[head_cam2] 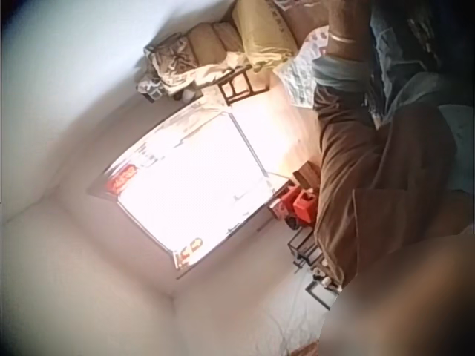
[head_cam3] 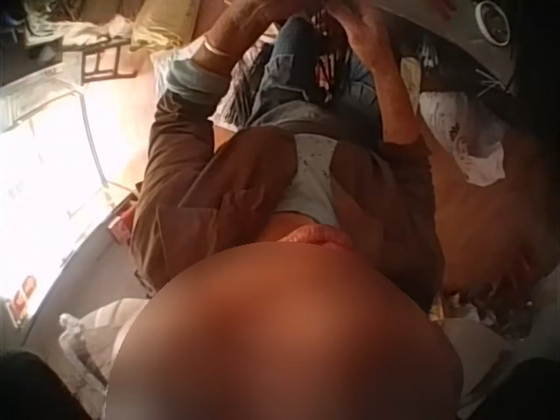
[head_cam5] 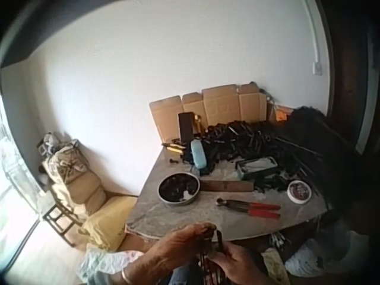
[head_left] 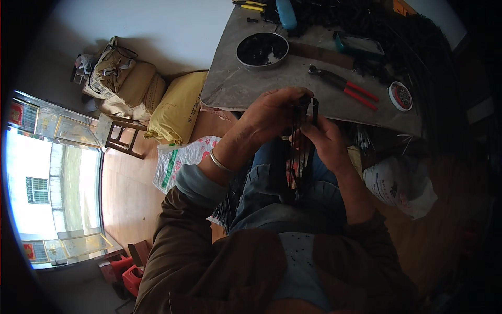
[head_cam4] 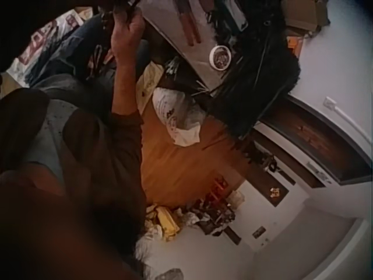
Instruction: Assembling umbrella ribs and hubs into a frame using specialized components and pliers.
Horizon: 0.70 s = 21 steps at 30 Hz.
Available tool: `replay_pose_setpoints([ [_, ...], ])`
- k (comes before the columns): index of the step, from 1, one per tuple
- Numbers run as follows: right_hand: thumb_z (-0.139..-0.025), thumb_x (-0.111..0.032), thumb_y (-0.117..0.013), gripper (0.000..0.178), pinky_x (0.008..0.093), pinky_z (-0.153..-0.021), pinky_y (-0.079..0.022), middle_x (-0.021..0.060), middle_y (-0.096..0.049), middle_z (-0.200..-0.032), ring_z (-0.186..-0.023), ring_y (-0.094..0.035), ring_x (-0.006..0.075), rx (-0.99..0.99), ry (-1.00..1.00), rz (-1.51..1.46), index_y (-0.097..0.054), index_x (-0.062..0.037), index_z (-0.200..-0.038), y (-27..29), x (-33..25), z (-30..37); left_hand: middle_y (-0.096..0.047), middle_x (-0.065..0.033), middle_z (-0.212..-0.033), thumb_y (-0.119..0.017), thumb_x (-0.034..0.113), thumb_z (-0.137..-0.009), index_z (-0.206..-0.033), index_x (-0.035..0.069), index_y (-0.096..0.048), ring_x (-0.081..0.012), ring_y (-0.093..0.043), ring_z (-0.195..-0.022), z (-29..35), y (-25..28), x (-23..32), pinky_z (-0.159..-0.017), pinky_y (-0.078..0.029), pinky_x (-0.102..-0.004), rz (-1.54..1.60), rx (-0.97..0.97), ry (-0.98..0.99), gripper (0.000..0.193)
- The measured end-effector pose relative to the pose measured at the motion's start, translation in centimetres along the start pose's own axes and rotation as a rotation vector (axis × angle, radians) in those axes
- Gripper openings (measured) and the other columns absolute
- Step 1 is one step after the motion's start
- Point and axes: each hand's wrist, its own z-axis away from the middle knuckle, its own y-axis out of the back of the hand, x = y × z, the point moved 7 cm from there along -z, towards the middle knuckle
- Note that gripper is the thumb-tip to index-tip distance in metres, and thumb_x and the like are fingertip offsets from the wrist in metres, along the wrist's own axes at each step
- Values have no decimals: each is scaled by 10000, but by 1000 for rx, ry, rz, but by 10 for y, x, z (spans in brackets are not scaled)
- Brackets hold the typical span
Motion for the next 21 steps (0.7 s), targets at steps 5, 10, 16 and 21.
replay_pose_setpoints([
  [5,-962,-186,-552,168,227,-600,-453,36,-625,-764,-651,-571,78,26,-8,-6,-556,-18,-956,2,2,0,-651,-44,-821,-587,219,-924,-1045,-2,-645,-110,-610,-663,5,-4,11,-598,-491,-228,-243,122,-58,259],
  [10,-957,-179,-556,165,227,-589,-452,35,-622,-744,-635,-571,78,70,-15,-64,-558,-15,-939,4,3,1,-623,-6,-820,-579,257,-944,-1067,27,-656,-87,-608,-738,12,-14,22,-669,-512,-240,-602,182,-175,272],
  [16,-956,-202,-566,186,228,-571,-445,27,-609,-729,-619,-562,76,151,19,-65,-560,-19,-925,10,-1,1,-640,0,-865,-608,209,-929,-1169,38,-615,-51,-580,-746,21,-27,14,-657,-481,-202,-682,188,-355,295],
  [21,-962,-240,-562,225,225,-615,-449,12,-607,-764,-671,-566,69,124,6,-75,-585,-18,-934,8,-3,3,-643,-29,-968,-610,105,-913,-1200,26,-580,-67,-592,-874,25,-30,15,-734,-501,-222,-654,185,-408,300],
])
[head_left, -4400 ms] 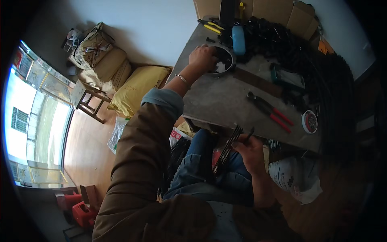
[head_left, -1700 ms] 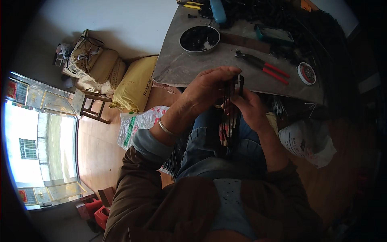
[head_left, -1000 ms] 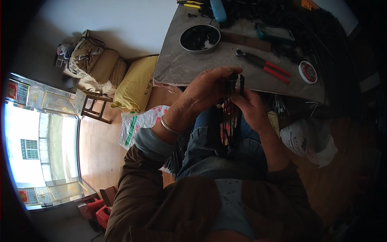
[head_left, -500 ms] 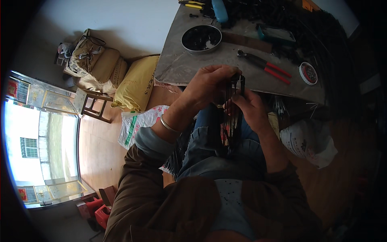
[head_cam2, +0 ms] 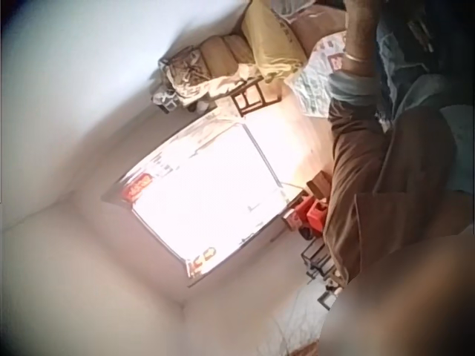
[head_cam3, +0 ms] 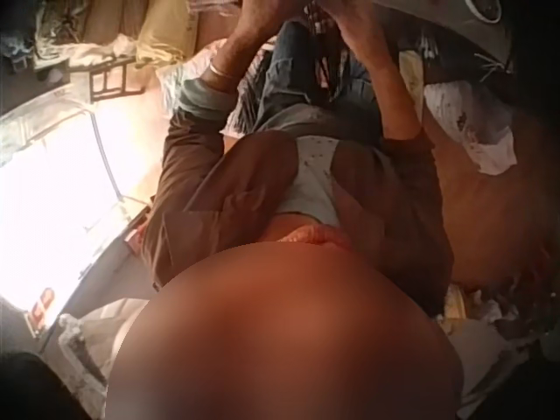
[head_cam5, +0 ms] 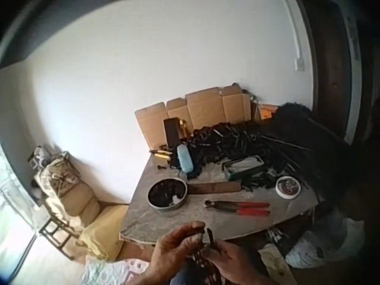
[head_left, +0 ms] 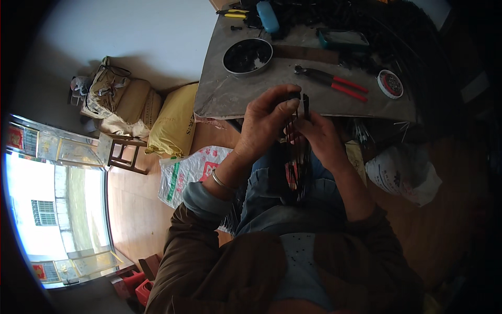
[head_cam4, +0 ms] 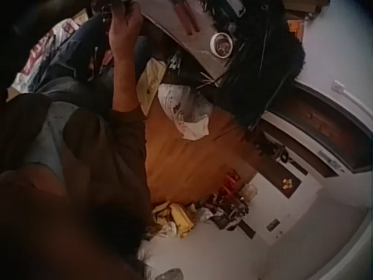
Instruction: Assembling umbrella ribs and hubs into a frame using specialized components and pliers.
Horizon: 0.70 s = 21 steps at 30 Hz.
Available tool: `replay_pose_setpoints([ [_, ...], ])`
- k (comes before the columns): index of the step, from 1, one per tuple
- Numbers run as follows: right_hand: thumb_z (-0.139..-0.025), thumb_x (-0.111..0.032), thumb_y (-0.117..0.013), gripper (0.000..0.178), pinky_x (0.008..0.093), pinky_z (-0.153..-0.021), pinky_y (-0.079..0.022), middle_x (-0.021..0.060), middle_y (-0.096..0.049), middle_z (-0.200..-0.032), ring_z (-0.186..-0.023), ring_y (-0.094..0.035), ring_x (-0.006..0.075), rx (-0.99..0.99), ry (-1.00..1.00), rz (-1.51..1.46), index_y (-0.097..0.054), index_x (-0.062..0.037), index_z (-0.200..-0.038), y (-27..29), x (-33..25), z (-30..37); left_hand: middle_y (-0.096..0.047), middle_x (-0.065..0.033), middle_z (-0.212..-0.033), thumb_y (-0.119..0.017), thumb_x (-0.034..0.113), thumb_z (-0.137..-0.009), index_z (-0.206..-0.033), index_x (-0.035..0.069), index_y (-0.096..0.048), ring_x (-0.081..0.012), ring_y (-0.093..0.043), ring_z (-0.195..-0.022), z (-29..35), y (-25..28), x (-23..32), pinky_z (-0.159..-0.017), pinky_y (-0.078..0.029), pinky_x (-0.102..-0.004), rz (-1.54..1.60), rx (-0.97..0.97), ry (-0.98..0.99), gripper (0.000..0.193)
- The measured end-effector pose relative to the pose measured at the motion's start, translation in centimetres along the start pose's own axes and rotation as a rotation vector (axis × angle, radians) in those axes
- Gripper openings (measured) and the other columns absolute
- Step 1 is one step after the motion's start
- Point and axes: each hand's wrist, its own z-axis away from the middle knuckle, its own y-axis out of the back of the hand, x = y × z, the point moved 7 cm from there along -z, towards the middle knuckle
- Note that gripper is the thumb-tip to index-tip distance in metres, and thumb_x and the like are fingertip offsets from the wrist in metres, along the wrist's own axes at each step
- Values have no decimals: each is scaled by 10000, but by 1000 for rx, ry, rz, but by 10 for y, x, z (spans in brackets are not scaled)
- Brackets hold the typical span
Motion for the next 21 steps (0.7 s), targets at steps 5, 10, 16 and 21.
replay_pose_setpoints([
  [5,-968,-195,-540,230,232,-697,-493,33,-650,-883,-784,-616,96,-108,38,57,-633,-6,-1058,12,-19,5,-646,-9,-948,-615,108,-913,-1195,31,-593,-62,-596,-848,2,-3,5,-737,-500,-218,-9,-108,-8,294],
  [10,-923,-239,-619,246,208,-596,-435,-6,-613,-697,-655,-548,42,56,130,265,-666,1,-903,9,-33,13,-650,10,-925,-630,106,-903,-1214,46,-595,-50,-594,-813,6,-7,6,-718,-492,-206,-19,-109,-43,318],
  [16,-890,-244,-662,229,211,-558,-440,-1,-631,-696,-616,-562,50,-81,-105,242,-683,-17,-867,20,-24,10,-654,13,-923,-655,112,-886,-1199,50,-610,-40,-589,-797,11,-9,4,-700,-493,-202,-83,-90,-78,322],
  [21,-870,-240,-686,223,209,-558,-448,7,-641,-704,-614,-577,62,-125,-134,202,-677,-19,-845,22,-27,10,-652,8,-899,-678,121,-869,-1188,51,-616,-54,-598,-773,13,-13,3,-689,-494,-204,-16,-131,-34,332],
])
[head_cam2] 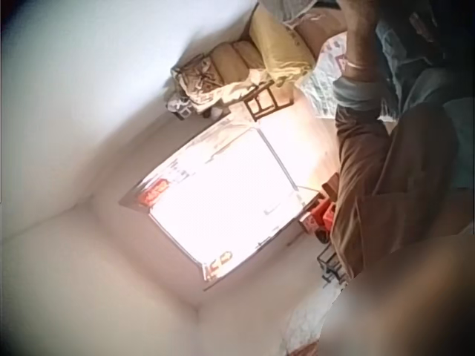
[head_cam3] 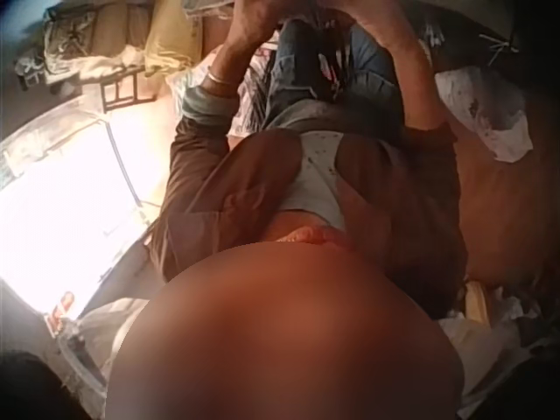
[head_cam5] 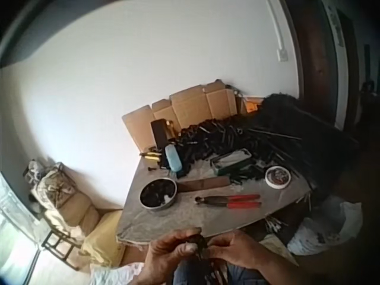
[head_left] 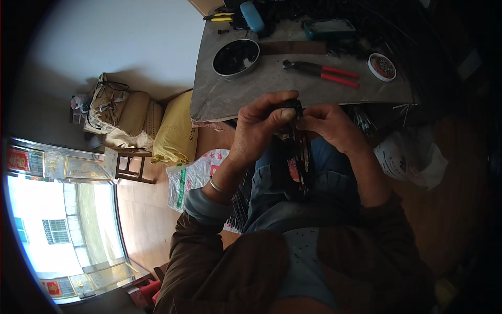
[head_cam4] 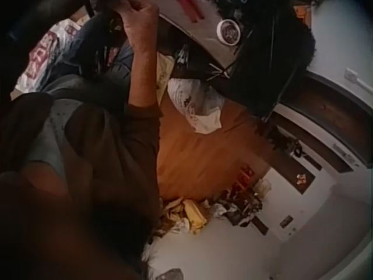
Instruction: Assembling umbrella ribs and hubs into a frame using specialized components and pliers.
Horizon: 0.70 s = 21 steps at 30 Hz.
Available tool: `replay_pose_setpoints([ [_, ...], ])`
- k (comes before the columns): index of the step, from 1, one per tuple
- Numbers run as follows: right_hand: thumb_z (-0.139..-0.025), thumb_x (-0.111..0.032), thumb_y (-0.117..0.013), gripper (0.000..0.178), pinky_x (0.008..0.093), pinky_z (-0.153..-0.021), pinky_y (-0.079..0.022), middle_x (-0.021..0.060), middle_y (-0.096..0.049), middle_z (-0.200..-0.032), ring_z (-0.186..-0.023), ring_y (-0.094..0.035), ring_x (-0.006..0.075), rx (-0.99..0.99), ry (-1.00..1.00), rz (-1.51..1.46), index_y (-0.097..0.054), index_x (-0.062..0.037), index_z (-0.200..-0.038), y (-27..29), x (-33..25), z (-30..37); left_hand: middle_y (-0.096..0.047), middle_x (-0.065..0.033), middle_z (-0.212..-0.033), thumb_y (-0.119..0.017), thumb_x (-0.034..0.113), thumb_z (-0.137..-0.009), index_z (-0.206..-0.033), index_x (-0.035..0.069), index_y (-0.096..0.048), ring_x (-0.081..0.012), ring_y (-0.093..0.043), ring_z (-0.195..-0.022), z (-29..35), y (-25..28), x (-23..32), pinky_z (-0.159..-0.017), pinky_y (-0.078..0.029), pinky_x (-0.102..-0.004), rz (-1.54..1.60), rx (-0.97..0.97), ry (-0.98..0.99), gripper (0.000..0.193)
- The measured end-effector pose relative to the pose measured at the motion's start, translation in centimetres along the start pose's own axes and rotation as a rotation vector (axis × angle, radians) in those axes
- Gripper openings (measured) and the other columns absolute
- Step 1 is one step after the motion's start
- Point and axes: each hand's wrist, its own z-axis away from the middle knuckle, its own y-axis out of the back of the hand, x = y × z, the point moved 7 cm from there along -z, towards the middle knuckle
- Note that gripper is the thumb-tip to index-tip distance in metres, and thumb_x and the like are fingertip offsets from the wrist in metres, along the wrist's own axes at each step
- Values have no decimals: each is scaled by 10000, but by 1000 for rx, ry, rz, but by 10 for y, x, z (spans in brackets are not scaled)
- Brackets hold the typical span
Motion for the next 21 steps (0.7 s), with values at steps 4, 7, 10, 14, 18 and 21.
replay_pose_setpoints([
  [4,-859,-227,-698,216,213,-575,-470,9,-641,-705,-629,-595,71,9,6,-21,-664,-16,-828,3,1,3,-653,3,-892,-676,116,-869,-1191,48,-613,-57,-595,-757,1,-7,2,-687,-494,-207,-25,30,-16,335],
  [7,-843,-213,-714,203,217,-586,-486,12,-643,-704,-636,-605,75,-42,19,-41,-659,-20,-818,0,2,2,-654,-6,-877,-673,119,-871,-1194,45,-609,-60,-594,-754,5,-4,3,-690,-494,-210,-14,29,-36,338],
  [10,-831,-203,-726,192,220,-589,-494,20,-646,-706,-635,-611,80,-89,-6,-100,-656,-26,-813,-5,-1,6,-653,-18,-872,-670,117,-872,-1196,45,-607,-69,-595,-759,4,-7,2,-696,-495,-217,14,-50,-34,338],
  [14,-820,-208,-737,203,225,-586,-501,28,-648,-703,-629,-616,86,-105,-11,-123,-648,-26,-803,-1,0,3,-652,-26,-878,-660,119,-878,-1181,43,-607,-83,-597,-769,1,-7,-4,-714,-498,-233,147,-27,-22,317],
  [18,-812,-198,-745,217,227,-562,-495,35,-641,-684,-614,-613,94,-94,-12,-88,-625,-23,-767,-5,2,2,-650,-32,-930,-649,122,-888,-1165,48,-608,-90,-596,-826,2,-6,-9,-760,-489,-237,232,-123,-44,290],
  [21,-812,-183,-743,219,226,-549,-486,38,-635,-674,-599,-609,99,-69,-6,-81,-608,-22,-747,-7,4,3,-635,-33,-992,-624,143,-912,-1180,51,-600,-81,-572,-891,8,-9,-11,-795,-464,-224,316,-83,-34,285],
])
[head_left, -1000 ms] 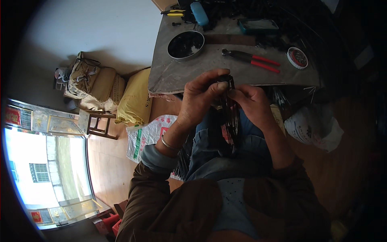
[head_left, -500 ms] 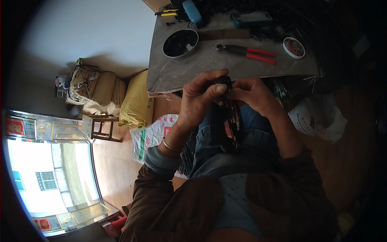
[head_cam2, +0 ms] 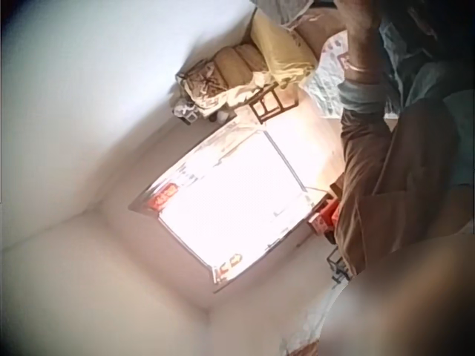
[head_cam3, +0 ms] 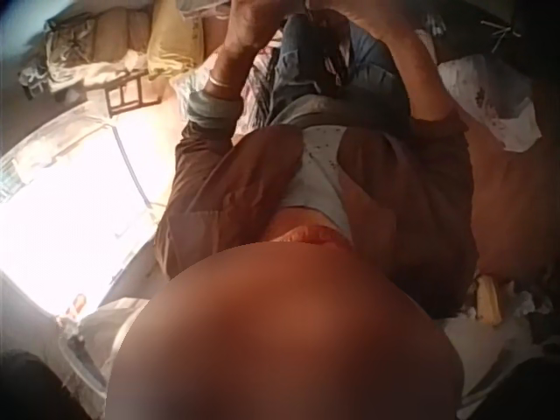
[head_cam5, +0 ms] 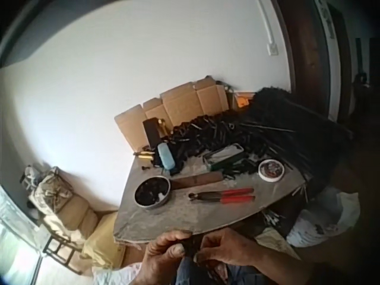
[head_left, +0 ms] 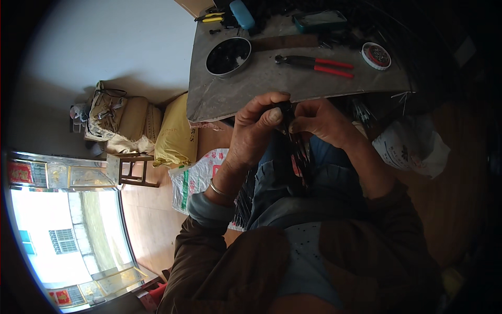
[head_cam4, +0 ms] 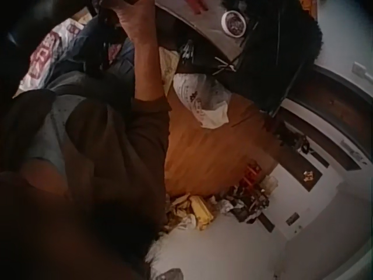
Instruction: Assembling umbrella ribs and hubs into a frame using specialized components and pliers.
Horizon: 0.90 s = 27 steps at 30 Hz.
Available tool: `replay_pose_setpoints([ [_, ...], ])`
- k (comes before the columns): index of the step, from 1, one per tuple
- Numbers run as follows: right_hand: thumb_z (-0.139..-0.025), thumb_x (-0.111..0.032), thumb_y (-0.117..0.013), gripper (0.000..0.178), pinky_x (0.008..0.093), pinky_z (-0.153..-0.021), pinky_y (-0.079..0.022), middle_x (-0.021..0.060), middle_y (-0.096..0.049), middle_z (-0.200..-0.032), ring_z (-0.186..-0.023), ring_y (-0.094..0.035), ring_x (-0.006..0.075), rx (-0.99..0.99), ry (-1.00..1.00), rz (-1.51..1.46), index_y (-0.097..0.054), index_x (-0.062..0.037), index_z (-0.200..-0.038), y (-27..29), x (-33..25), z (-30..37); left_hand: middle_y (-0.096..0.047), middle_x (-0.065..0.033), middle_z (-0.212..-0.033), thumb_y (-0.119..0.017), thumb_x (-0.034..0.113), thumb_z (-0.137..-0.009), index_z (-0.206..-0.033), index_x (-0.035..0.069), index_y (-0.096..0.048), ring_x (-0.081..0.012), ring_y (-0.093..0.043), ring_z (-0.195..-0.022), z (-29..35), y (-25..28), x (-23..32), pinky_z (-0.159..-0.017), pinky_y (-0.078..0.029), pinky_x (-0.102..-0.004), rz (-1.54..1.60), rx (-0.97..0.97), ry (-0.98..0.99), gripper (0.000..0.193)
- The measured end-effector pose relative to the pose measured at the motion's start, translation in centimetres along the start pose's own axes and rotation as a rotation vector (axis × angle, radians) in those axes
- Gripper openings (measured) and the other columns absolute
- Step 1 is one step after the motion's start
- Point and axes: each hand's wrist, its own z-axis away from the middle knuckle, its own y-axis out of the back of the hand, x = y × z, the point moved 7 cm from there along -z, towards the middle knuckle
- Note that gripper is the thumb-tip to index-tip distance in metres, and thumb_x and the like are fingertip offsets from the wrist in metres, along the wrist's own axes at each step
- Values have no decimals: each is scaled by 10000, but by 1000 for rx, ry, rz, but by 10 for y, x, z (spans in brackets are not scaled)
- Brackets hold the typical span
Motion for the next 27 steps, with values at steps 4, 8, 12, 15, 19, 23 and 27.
replay_pose_setpoints([
  [4,-822,-158,-724,217,221,-523,-463,37,-622,-649,-573,-596,97,76,-28,-15,-582,-24,-726,-4,0,2,-616,-23,-1010,-585,184,-945,-1207,47,-583,-68,-540,-923,3,-8,-6,-822,-437,-216,-44,55,-30,296],
  [8,-840,-190,-701,251,222,-512,-446,41,-608,-619,-558,-585,92,138,43,79,-568,-16,-717,-7,0,-6,-611,-41,-1029,-541,242,-972,-1238,40,-551,-90,-563,-884,3,-8,-6,-774,-464,-213,-164,354,-71,334],
  [12,-861,-261,-670,299,241,-518,-441,58,-613,-619,-557,-586,97,270,40,245,-579,-2,-743,-4,3,-14,-623,-77,-1072,-549,231,-967,-1231,22,-542,-117,-606,-897,0,3,-10,-728,-498,-223,-227,558,-108,337],
  [15,-873,-279,-645,303,275,-547,-462,77,-628,-648,-591,-608,124,320,140,293,-594,7,-788,-3,6,-15,-661,-73,-957,-602,168,-911,-1134,-7,-594,-137,-642,-834,-3,0,0,-708,-517,-243,-559,585,-189,283],
  [19,-892,-278,-613,298,330,-608,-488,122,-642,-700,-662,-648,194,399,218,379,-603,18,-853,-10,-6,-7,-666,-136,-856,-701,155,-795,-1058,-3,-618,-187,-659,-757,-3,-9,13,-683,-515,-299,-951,592,-248,318],
  [23,-892,-267,-617,294,340,-618,-487,149,-643,-725,-678,-656,229,399,301,416,-603,25,-858,-8,-1,-9,-680,-90,-874,-692,113,-806,-1028,-22,-648,-123,-644,-794,-1,-13,22,-706,-520,-261,-1140,572,-262,264],
  [27,-886,-239,-636,257,311,-598,-478,106,-638,-714,-652,-623,156,286,286,421,-617,16,-870,-11,-10,0,-677,-85,-892,-668,76,-823,-1058,-22,-641,-123,-646,-797,7,-5,26,-697,-520,-255,-1004,521,-189,256],
])
